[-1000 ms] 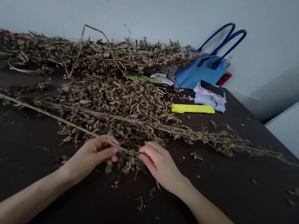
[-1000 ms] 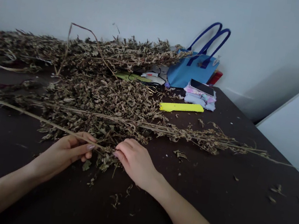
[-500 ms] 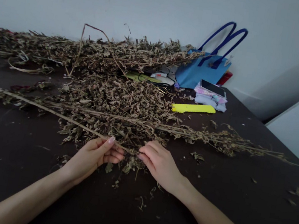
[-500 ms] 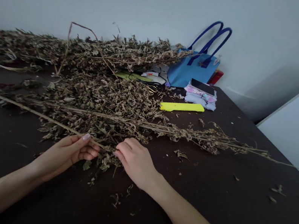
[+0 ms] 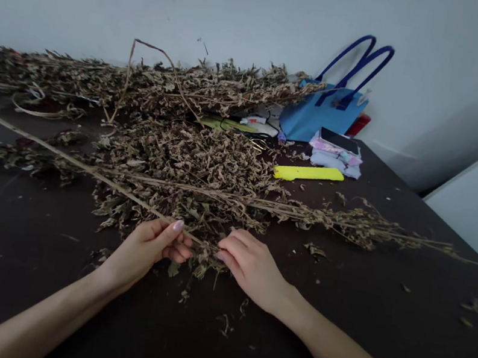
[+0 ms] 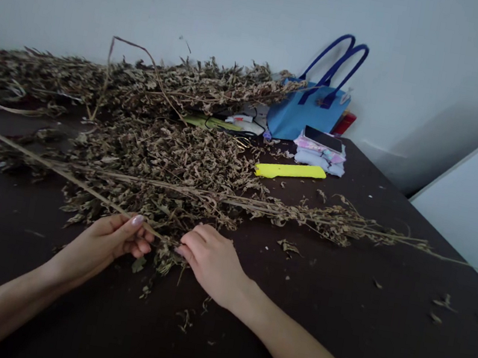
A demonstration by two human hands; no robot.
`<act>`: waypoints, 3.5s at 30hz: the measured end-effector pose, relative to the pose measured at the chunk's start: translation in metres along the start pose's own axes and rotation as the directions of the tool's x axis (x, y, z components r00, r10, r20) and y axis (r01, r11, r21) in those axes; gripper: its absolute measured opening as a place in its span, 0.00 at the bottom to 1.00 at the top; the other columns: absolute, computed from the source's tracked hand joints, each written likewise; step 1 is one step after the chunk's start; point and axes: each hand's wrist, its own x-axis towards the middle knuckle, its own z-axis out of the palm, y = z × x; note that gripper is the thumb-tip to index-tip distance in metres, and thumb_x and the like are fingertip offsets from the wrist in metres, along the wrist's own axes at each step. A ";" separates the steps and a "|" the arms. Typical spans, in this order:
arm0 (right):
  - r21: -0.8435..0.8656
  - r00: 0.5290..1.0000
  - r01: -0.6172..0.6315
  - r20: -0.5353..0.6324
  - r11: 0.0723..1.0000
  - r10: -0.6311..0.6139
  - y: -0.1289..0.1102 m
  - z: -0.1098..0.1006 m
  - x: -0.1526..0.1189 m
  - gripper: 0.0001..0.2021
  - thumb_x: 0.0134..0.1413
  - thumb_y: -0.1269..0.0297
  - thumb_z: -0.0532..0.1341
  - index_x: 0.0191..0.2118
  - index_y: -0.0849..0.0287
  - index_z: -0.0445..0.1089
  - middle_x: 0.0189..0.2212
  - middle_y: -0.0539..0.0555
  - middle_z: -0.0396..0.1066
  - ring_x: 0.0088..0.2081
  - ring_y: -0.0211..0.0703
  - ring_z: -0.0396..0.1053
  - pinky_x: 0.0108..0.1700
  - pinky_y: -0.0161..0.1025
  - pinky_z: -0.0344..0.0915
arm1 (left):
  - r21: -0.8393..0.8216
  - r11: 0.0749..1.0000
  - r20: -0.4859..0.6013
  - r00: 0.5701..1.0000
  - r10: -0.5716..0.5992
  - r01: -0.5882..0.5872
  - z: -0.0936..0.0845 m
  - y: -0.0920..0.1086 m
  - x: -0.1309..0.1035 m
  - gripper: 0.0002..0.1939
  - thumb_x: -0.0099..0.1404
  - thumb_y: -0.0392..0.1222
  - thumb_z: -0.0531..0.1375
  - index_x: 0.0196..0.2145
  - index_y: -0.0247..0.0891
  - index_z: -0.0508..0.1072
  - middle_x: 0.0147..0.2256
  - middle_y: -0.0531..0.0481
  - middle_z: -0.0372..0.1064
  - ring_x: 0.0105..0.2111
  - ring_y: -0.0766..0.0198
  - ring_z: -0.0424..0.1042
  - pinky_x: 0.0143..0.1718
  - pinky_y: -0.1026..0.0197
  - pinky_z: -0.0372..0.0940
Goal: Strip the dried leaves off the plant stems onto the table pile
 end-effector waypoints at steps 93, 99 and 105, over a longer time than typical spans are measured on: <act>-0.169 0.986 0.100 -0.115 0.981 -0.120 -0.010 -0.012 0.002 0.13 0.61 0.67 0.52 0.48 0.61 0.66 0.40 0.57 0.70 0.44 0.46 0.60 0.43 0.44 0.59 | 0.251 0.938 -0.068 0.962 0.263 -0.238 0.017 -0.007 -0.016 0.07 0.61 0.42 0.59 0.36 0.38 0.72 0.34 0.49 0.75 0.28 0.64 0.74 0.32 0.63 0.70; -0.230 0.993 0.101 -0.036 0.968 -0.112 -0.016 -0.005 0.003 0.12 0.60 0.73 0.50 0.46 0.62 0.67 0.33 0.55 0.68 0.39 0.44 0.60 0.40 0.43 0.58 | 0.268 0.930 -0.070 0.958 0.279 -0.251 0.019 -0.006 -0.017 0.07 0.60 0.42 0.60 0.35 0.37 0.72 0.33 0.49 0.75 0.27 0.64 0.74 0.31 0.64 0.69; -0.253 0.995 0.097 0.009 0.962 -0.098 -0.015 0.000 0.004 0.14 0.59 0.75 0.49 0.47 0.64 0.66 0.31 0.56 0.67 0.38 0.45 0.59 0.39 0.42 0.58 | 0.262 0.932 -0.060 0.960 0.274 -0.249 0.019 -0.005 -0.016 0.08 0.60 0.43 0.59 0.35 0.36 0.72 0.31 0.49 0.75 0.27 0.65 0.74 0.30 0.64 0.69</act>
